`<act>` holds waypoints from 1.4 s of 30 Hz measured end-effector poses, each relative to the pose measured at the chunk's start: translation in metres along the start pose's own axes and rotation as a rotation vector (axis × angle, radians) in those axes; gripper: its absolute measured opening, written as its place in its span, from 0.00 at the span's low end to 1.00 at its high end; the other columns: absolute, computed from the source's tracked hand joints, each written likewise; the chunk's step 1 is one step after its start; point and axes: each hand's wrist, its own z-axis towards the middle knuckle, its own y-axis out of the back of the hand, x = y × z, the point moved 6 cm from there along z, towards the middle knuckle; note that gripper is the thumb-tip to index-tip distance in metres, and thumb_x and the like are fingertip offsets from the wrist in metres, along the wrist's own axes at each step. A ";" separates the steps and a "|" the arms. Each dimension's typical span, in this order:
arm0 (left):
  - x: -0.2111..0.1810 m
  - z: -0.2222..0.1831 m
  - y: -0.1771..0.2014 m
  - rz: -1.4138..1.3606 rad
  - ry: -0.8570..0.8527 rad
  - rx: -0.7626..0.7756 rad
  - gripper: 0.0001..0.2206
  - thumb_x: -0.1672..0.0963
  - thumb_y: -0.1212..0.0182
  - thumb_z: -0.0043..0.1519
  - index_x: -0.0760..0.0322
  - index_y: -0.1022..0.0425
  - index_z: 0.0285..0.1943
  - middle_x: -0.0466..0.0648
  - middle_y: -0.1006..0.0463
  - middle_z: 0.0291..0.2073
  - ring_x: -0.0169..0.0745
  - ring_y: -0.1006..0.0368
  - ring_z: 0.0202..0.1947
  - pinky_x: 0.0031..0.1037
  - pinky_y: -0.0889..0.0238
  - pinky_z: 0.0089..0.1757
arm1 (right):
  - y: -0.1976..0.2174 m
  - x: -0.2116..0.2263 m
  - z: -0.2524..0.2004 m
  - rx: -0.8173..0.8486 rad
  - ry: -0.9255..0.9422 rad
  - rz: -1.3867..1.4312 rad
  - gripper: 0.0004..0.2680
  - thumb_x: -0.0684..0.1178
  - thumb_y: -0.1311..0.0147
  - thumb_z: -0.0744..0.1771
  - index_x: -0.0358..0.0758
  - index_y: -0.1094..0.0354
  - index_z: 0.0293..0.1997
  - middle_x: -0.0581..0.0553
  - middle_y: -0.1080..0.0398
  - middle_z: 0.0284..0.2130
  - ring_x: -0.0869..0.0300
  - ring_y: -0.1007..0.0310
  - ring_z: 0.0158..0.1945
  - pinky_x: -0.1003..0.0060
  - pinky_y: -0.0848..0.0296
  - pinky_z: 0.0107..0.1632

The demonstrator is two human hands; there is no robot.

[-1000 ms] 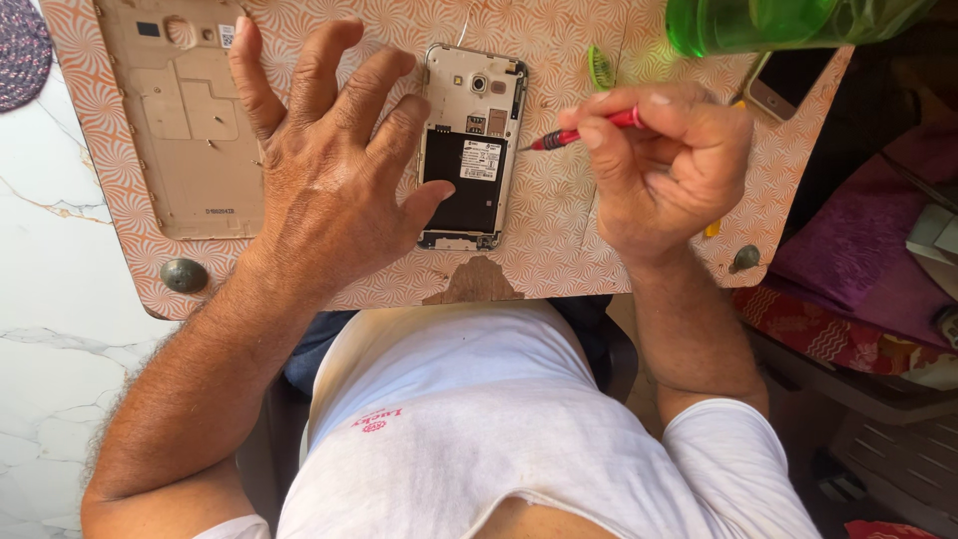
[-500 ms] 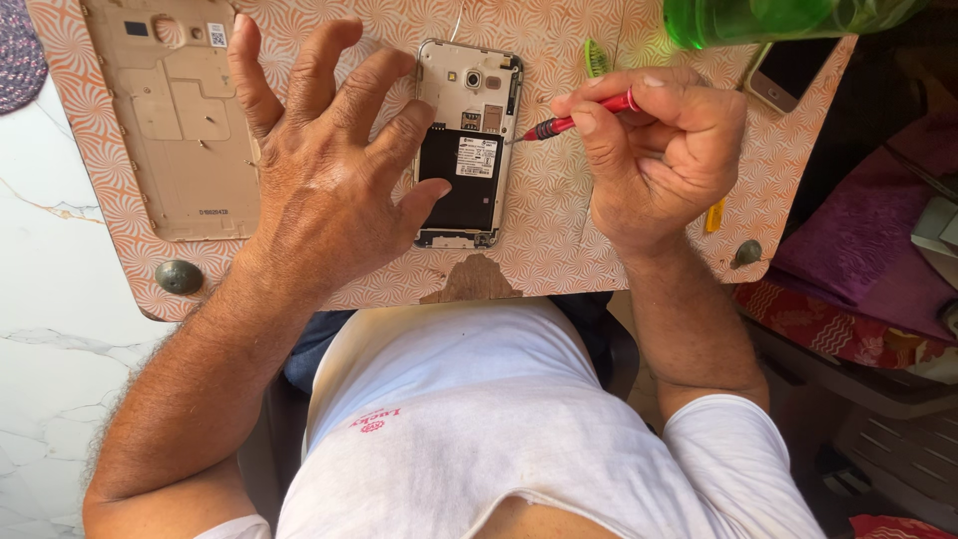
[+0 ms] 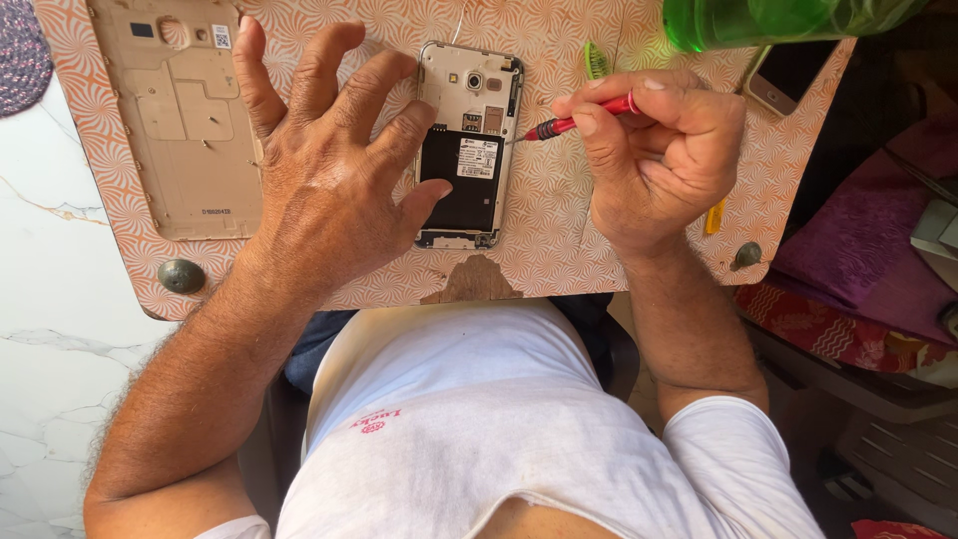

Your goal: The person unscrews and removes internal components from a mobile phone using a screwdriver, handling small screws and placing them on the work surface.

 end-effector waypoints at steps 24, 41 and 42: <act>0.001 0.000 -0.002 -0.001 0.022 0.026 0.24 0.50 0.20 0.52 0.62 0.18 0.55 0.48 0.29 0.67 0.57 0.48 0.77 0.68 0.81 0.68 | -0.016 0.044 0.020 0.191 0.301 -0.112 0.07 0.38 0.36 0.67 0.33 0.32 0.43 0.40 0.26 0.34 0.53 0.19 0.36 0.61 0.14 0.38; 0.000 0.002 0.001 0.012 0.015 0.008 0.24 0.50 0.19 0.51 0.62 0.17 0.54 0.49 0.27 0.65 0.58 0.47 0.75 0.65 0.83 0.67 | -0.017 0.038 0.029 0.199 0.186 -0.060 0.05 0.39 0.36 0.66 0.34 0.28 0.42 0.39 0.24 0.34 0.53 0.20 0.39 0.61 0.15 0.44; 0.000 0.001 0.001 0.018 0.010 0.003 0.24 0.50 0.20 0.51 0.62 0.17 0.53 0.49 0.27 0.65 0.58 0.47 0.75 0.65 0.83 0.67 | -0.018 0.040 0.030 0.205 0.204 -0.057 0.06 0.41 0.36 0.67 0.34 0.29 0.43 0.39 0.25 0.35 0.54 0.21 0.40 0.59 0.16 0.46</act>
